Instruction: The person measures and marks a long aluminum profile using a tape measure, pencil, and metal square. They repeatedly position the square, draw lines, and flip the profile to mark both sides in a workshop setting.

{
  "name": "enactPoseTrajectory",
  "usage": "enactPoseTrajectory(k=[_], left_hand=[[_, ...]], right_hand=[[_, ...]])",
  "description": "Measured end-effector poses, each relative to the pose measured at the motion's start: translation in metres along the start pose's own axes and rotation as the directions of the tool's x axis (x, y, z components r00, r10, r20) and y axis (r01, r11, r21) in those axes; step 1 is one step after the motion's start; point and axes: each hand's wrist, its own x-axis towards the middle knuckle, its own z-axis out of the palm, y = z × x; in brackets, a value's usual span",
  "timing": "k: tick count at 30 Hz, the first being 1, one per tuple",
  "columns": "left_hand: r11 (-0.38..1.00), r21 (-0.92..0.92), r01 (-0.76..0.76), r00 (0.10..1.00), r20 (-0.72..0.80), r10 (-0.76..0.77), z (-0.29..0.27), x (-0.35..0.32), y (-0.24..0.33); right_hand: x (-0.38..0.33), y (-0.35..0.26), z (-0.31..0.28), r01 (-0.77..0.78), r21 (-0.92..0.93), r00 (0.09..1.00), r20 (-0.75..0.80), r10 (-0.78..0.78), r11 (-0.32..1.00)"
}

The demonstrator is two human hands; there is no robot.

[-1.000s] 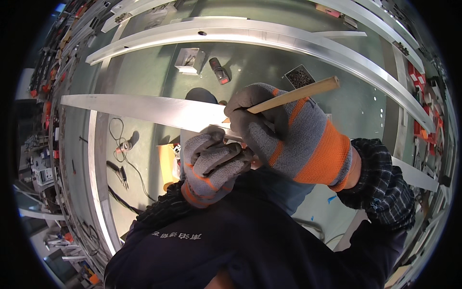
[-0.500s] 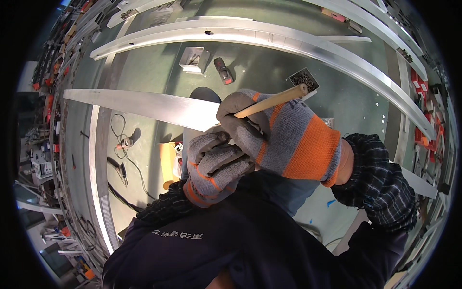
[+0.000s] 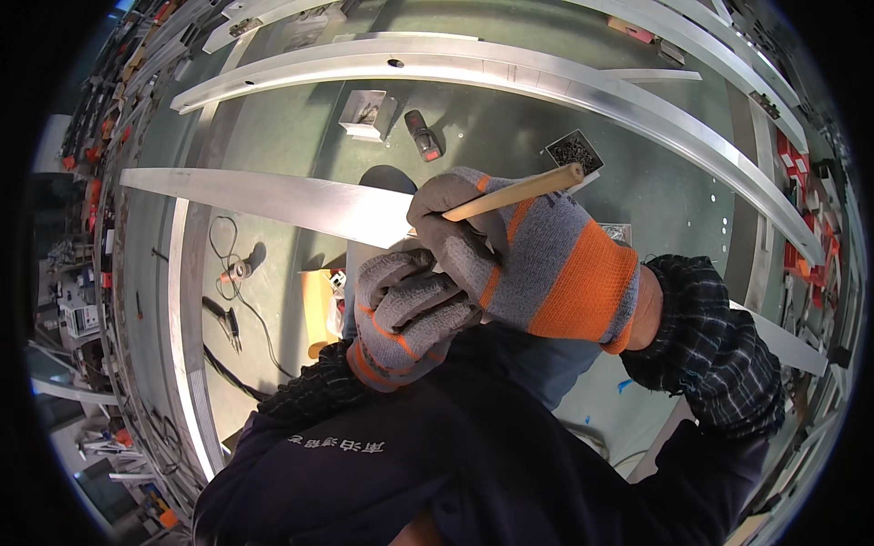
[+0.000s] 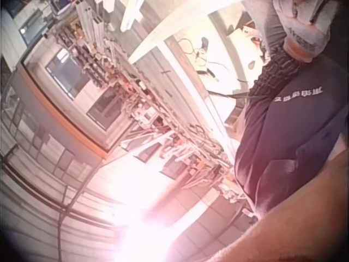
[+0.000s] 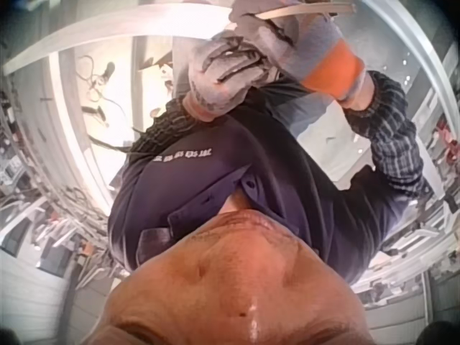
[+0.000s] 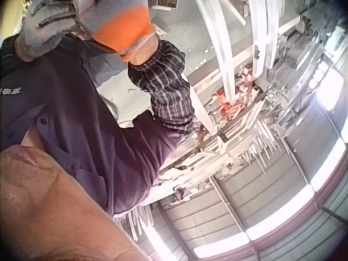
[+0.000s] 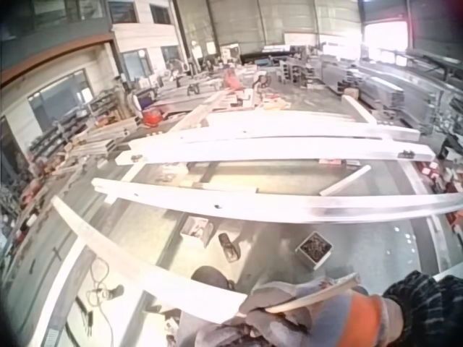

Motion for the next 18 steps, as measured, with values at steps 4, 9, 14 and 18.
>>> enactPoseTrajectory(k=[4, 9, 14, 18], left_hand=[[1.0, 0.009, 0.005, 1.0, 0.009, -0.005, -0.003, 0.003, 0.002], [0.999, 0.024, 0.032, 0.999, -0.014, -0.032, -0.002, 0.001, 0.007], [1.0, 0.002, 0.024, 1.0, 0.016, -0.024, -0.002, 0.003, 0.002], [0.999, 0.037, -0.01, 1.0, 0.018, 0.009, 0.001, 0.003, 0.001]], right_hand=[[0.002, 0.0, 0.0, 0.035, -0.035, 0.999, 0.031, -0.034, 0.999], [-0.002, -0.004, -0.005, 0.031, -0.132, 0.999, 0.032, -0.027, 0.991], [-0.015, -0.006, -0.017, 0.024, -0.098, 0.998, 0.062, -0.018, 0.995], [-0.035, -0.008, -0.026, -0.071, -0.07, 0.997, 0.007, 0.072, 0.995]])
